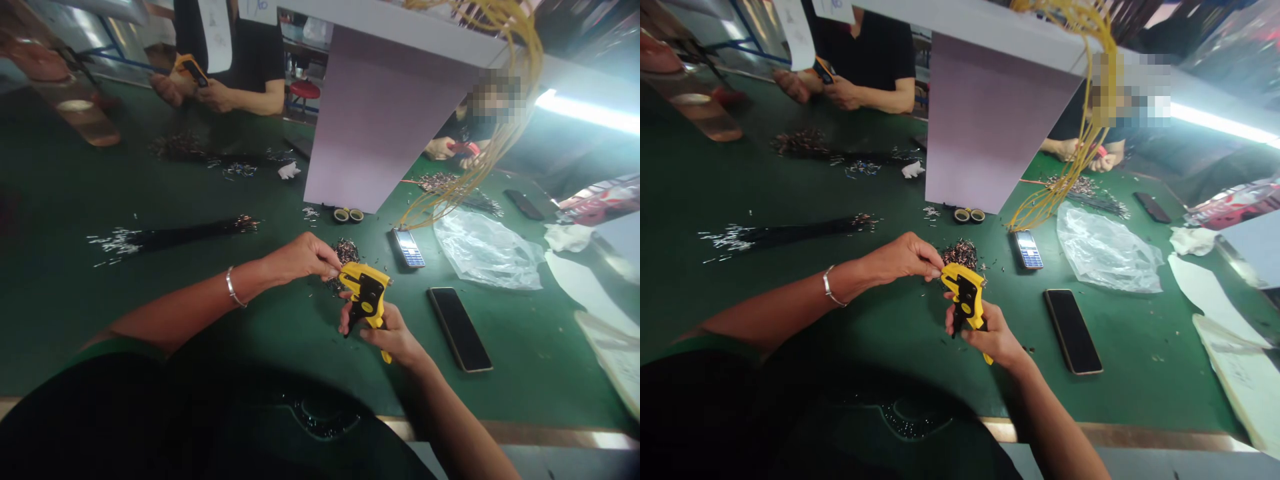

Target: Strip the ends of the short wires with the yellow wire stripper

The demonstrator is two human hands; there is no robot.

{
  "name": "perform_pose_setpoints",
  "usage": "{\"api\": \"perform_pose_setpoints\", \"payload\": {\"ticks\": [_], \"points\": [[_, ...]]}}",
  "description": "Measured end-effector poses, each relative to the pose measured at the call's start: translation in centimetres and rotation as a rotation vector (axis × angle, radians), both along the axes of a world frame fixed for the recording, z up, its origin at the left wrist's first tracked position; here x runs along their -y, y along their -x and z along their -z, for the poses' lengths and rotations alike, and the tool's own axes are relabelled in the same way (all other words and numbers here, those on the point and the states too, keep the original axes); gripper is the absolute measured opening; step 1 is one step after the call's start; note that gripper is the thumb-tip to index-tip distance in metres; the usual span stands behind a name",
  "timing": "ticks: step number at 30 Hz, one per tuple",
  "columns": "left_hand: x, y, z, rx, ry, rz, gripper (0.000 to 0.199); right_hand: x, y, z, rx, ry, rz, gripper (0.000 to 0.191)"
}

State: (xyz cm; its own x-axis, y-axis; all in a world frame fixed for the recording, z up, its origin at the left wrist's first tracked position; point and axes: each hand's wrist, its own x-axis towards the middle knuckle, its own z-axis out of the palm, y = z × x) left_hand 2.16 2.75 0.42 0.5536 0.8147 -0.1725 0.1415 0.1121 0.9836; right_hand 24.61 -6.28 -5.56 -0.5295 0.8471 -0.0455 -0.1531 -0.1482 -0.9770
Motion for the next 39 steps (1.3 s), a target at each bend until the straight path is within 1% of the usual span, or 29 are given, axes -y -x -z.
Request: {"api": "perform_pose_setpoints", "payload": {"ticks": [3, 8, 11, 14, 17, 21, 25, 33, 39], "points": [[-0.1, 0.0, 0.1, 0.007, 0.002, 0.017, 0.015, 0.2, 0.0, 0.1, 0.042, -0.033, 0.011, 0.052], [-0.5, 0.0, 0.6, 0.033, 0.015, 0.031, 0.02, 0.5, 0.1, 0.5, 0.141, -0.059, 0.07, 0.042], [-0.8, 0.2, 1.0, 0.012, 0.01, 0.046, 0.024, 0.6, 0.3, 0.8, 0.177, -0.069, 0.086, 0.036], [-1.1, 0.4, 1.3, -0.029, -0.028, 0.087, 0.023, 0.6, 0.4, 1.1, 0.2, -0.073, 0.098, 0.031], [-1.3, 0.6, 1.4, -0.067, -0.086, 0.135, 0.018, 0.8, 0.5, 1.6, 0.202, -0.056, 0.126, 0.028], [-1.6, 0.8, 1.6, -0.1, -0.133, 0.178, 0.017, 1.0, 0.6, 2.1, 0.216, -0.025, 0.16, 0.028], [-1.8, 0.9, 1.7, -0.128, -0.179, 0.193, 0.015, 1.0, 0.9, 2.3, 0.212, 0.0, 0.198, 0.028], [-2.1, 0.8, 1.5, -0.18, -0.25, 0.169, 0.02, 0.9, 1.3, 2.4, 0.199, -0.016, 0.185, 0.026], [-2.5, 0.8, 1.8, -0.157, -0.305, 0.165, 0.02, 0.8, 1.6, 2.2, 0.205, -0.017, 0.196, 0.027]]}}
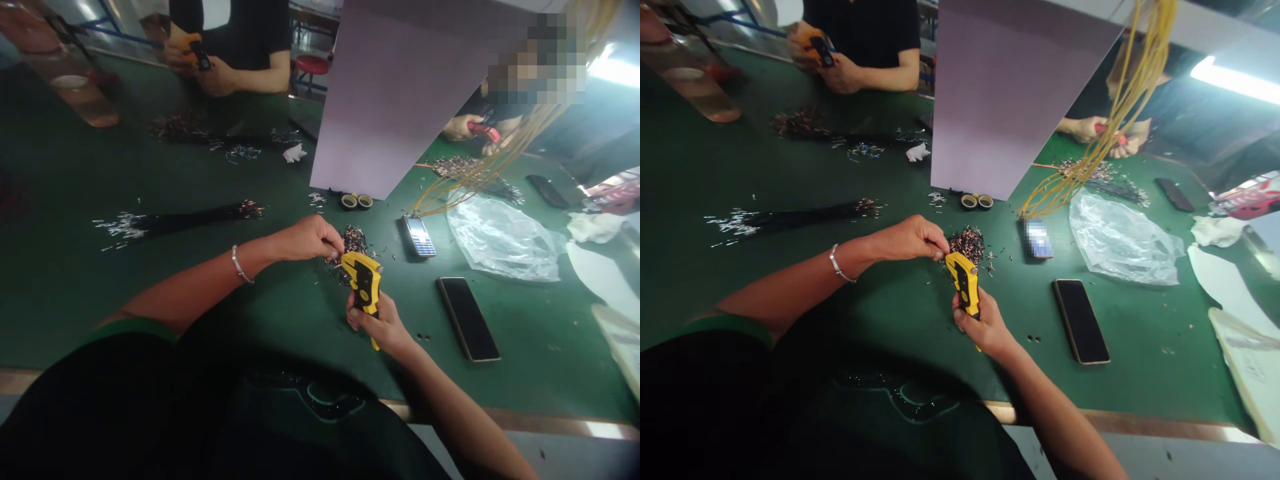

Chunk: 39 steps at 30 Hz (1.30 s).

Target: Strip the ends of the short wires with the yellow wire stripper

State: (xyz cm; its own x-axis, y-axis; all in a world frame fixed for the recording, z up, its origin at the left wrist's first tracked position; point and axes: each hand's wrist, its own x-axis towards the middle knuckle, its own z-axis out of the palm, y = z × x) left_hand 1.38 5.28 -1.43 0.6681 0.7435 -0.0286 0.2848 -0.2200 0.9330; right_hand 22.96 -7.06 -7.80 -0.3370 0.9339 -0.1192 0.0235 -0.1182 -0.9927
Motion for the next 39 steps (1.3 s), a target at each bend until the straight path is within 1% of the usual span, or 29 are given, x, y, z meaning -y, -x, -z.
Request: {"api": "perform_pose_setpoints", "payload": {"ticks": [5, 9, 12, 16, 18, 20, 22, 24, 27, 33, 35, 39], "points": [[-0.2, -0.2, -0.1, -0.012, -0.017, -0.062, 0.02, 0.1, 0.1, 0.2, -0.01, 0.022, 0.029, 0.025], [-0.2, -0.4, -0.2, -0.007, -0.017, -0.073, 0.02, 0.0, 0.2, 0.2, -0.021, 0.028, 0.036, 0.022], [-0.5, -0.5, 0.1, -0.007, -0.02, -0.076, 0.02, -0.3, 0.4, 0.1, 0.0, 0.029, 0.055, 0.021], [-0.9, -0.5, 0.5, -0.053, -0.055, -0.12, 0.018, -0.5, 0.5, 0.2, 0.0, 0.052, 0.053, 0.023], [-1.0, -0.4, 0.5, -0.047, -0.064, -0.101, 0.017, -0.5, 0.5, 0.4, 0.006, 0.061, 0.052, 0.022], [-0.9, -0.4, 0.4, -0.042, -0.064, -0.054, 0.017, -0.5, 0.4, 0.5, 0.005, 0.053, 0.096, 0.022], [-0.8, -0.3, 0.3, -0.056, -0.075, -0.08, 0.018, -0.5, 0.3, 0.5, -0.055, 0.074, 0.049, 0.023], [-0.7, -0.2, 0.3, -0.06, -0.052, -0.122, 0.017, -0.5, 0.0, 0.4, -0.126, 0.054, 0.057, 0.027], [-0.4, -0.1, 0.3, -0.058, -0.047, -0.113, 0.016, -0.7, -0.6, 0.1, -0.082, 0.014, 0.117, 0.028], [0.3, -0.2, -0.4, -0.053, -0.087, -0.169, 0.013, -1.5, -1.7, -0.6, -0.052, -0.086, 0.238, 0.035], [0.6, -0.3, -0.7, -0.062, -0.095, -0.189, 0.012, -1.7, -1.8, -0.6, -0.07, -0.082, 0.238, 0.036], [1.2, -0.5, -1.1, -0.056, -0.138, -0.199, 0.01, -1.7, -1.6, -0.6, -0.196, -0.024, 0.177, 0.039]]}}
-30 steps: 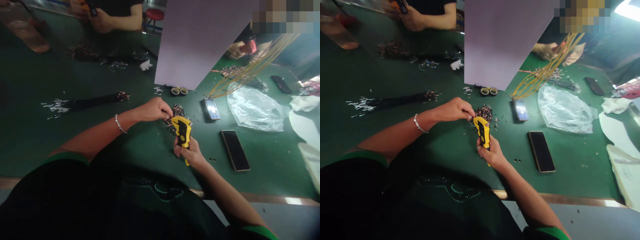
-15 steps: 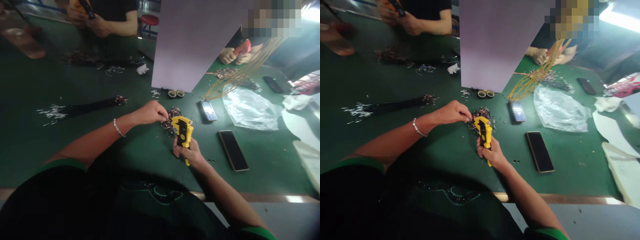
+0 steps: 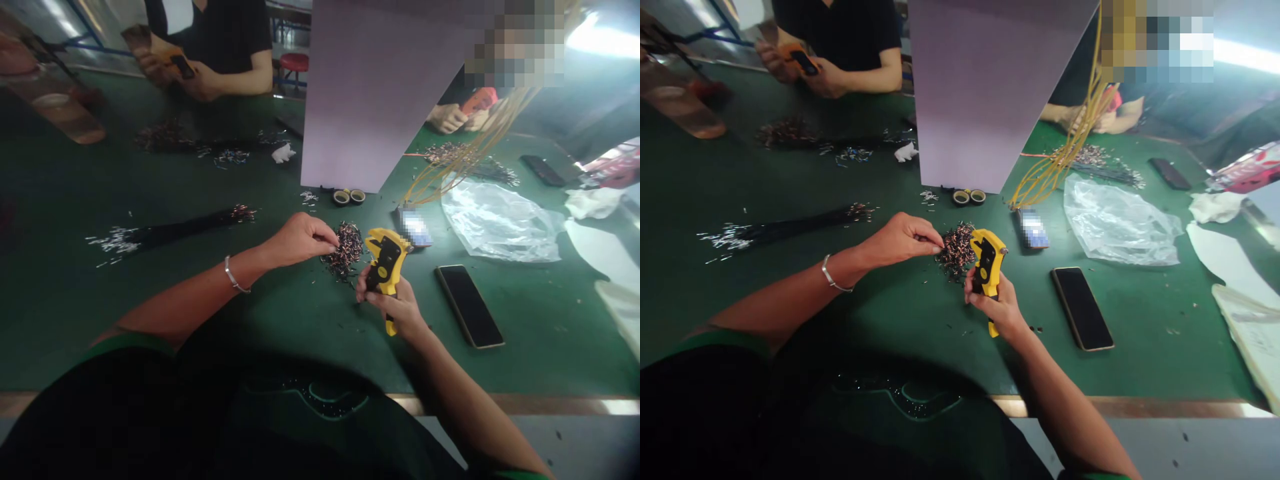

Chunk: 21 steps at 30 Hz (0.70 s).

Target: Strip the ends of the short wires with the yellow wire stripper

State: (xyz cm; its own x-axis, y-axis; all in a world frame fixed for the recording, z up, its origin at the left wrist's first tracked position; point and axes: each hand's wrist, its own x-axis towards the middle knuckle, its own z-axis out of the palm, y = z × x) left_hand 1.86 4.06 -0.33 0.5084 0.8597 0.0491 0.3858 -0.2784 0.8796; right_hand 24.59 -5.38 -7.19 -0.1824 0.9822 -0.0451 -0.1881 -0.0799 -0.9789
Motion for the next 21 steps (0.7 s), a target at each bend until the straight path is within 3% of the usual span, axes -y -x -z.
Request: {"api": "perform_pose_setpoints", "payload": {"ticks": [4, 11, 21], "points": [[0.37, -0.12, 0.18, 0.068, 0.053, -0.026, 0.007, 0.14, 0.25, -0.21, -0.068, 0.048, -0.071, 0.041], [0.39, -0.37, 0.43, 0.228, 0.333, -0.123, 0.009, 0.16, 0.52, -0.39, -0.137, 0.132, -0.148, 0.042], [0.07, -0.5, 0.95, 0.3, 0.383, -0.199, 0.01, 0.03, 0.51, -0.44, -0.244, 0.126, -0.113, 0.035]]}}
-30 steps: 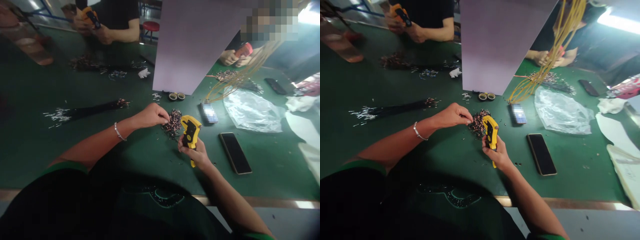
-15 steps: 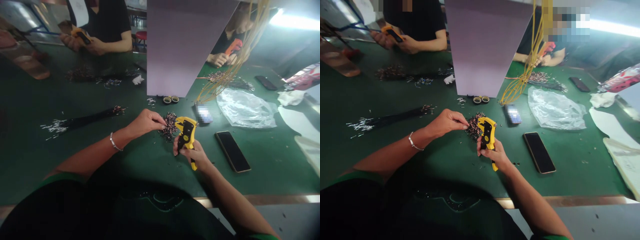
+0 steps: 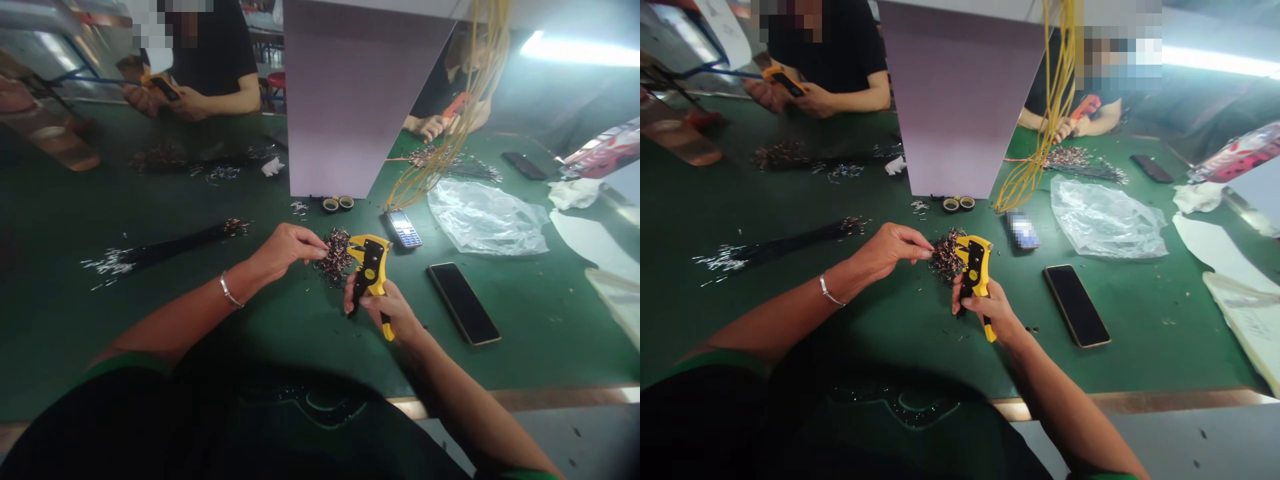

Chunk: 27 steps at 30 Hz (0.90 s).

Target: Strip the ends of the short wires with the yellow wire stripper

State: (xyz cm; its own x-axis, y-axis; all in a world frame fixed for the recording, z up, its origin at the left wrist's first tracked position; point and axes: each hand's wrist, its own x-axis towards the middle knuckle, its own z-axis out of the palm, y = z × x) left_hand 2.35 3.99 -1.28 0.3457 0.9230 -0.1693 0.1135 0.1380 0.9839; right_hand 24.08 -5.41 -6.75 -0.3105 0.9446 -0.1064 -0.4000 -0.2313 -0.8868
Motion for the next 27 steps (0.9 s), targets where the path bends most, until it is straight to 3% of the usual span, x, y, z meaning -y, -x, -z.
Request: {"api": "perform_pose_setpoints", "payload": {"ticks": [5, 13, 17, 27], "points": [[0.0, -0.1, 0.1, 0.006, 0.004, -0.036, 0.01, 0.1, 0.3, -0.2, 0.027, -0.01, -0.012, 0.035], [1.9, -1.3, 1.3, -0.026, -0.008, 0.122, 0.009, -0.4, 0.4, -0.8, -0.012, -0.054, 0.229, 0.033], [2.9, -1.7, 1.8, -0.041, -0.06, 0.217, 0.006, -0.3, 0.5, -0.8, -0.043, -0.037, 0.21, 0.033], [3.5, -2.0, 2.1, -0.023, -0.056, 0.313, 0.004, 0.2, 1.1, -0.9, -0.032, -0.091, 0.172, 0.024]]}}
